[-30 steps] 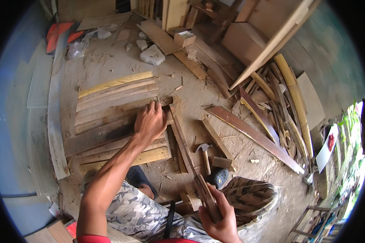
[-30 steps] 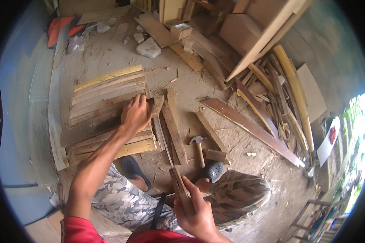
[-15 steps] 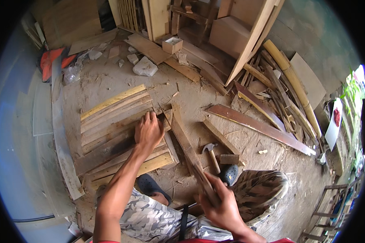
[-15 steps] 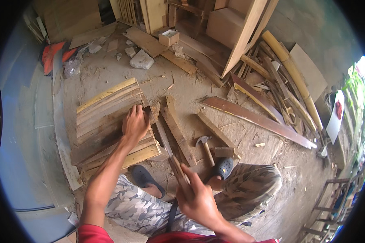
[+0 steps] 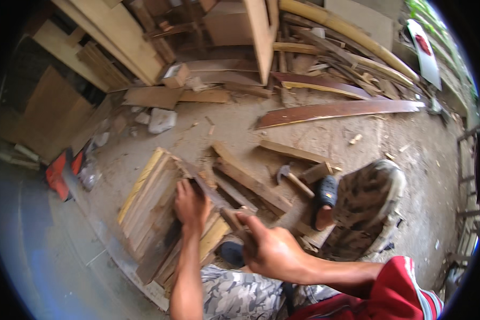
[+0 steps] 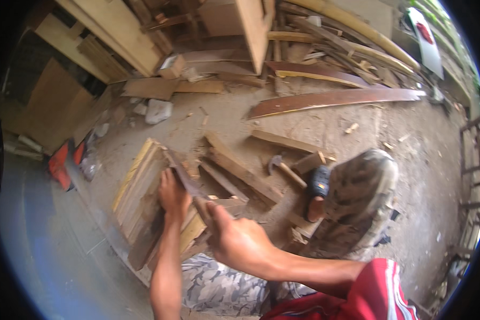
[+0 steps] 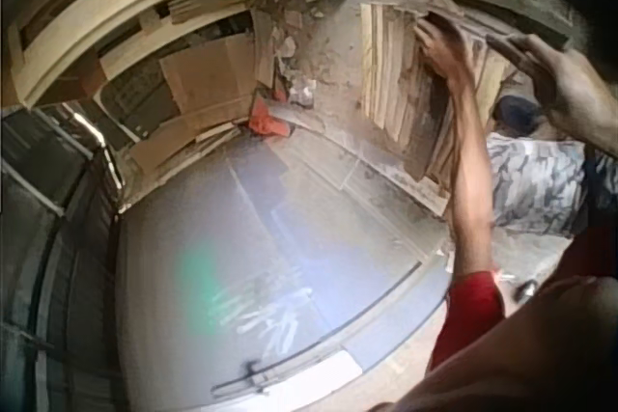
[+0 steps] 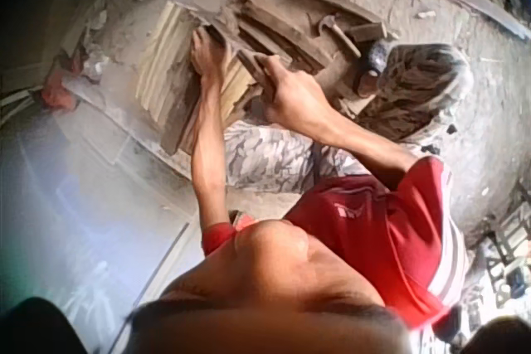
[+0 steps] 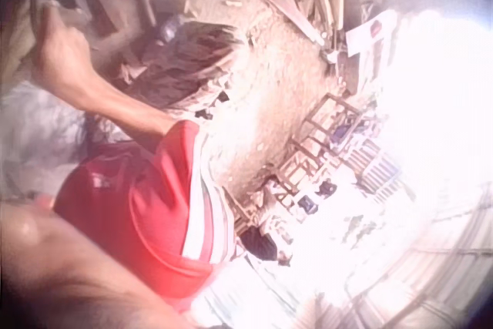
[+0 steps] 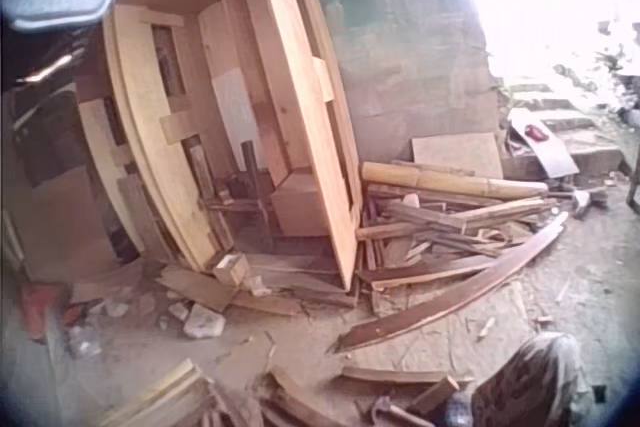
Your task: The person uses a hammer to pry apart and break down a wooden pallet on the floor. They repeatedly strike and lever the wooden slats to separate them from the frame.
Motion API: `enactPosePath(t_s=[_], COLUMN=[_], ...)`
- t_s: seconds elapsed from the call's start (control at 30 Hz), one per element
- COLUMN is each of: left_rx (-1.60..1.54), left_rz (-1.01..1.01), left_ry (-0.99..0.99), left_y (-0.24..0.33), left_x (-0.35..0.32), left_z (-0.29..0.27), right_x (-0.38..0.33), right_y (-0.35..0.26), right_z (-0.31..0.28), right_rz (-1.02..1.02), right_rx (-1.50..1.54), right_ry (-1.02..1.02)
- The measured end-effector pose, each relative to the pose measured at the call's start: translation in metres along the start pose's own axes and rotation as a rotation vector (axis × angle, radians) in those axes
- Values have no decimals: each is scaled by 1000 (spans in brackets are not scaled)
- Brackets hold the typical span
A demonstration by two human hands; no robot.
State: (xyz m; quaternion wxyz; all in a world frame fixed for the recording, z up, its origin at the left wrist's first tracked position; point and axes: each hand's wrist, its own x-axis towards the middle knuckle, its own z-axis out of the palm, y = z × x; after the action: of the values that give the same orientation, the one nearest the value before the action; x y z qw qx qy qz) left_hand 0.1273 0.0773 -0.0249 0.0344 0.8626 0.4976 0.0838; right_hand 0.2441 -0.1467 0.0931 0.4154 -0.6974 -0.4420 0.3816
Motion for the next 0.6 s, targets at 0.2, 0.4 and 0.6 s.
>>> enactPosePath(t_s=[0.2,0.4,0.6], left_rx=[-27,-130,-104], left_rz=[147,6,2], left_ry=[234,90,61], left_y=[-44,-36,8], left_x=[17,16,4], left_z=[39,9,1], right_x=[112,16,94], right_y=[20,-1,40], right_z=[35,7,34], right_rz=[-66,-46,-86], right_rx=[38,24,129], right_ry=[25,-59,135])
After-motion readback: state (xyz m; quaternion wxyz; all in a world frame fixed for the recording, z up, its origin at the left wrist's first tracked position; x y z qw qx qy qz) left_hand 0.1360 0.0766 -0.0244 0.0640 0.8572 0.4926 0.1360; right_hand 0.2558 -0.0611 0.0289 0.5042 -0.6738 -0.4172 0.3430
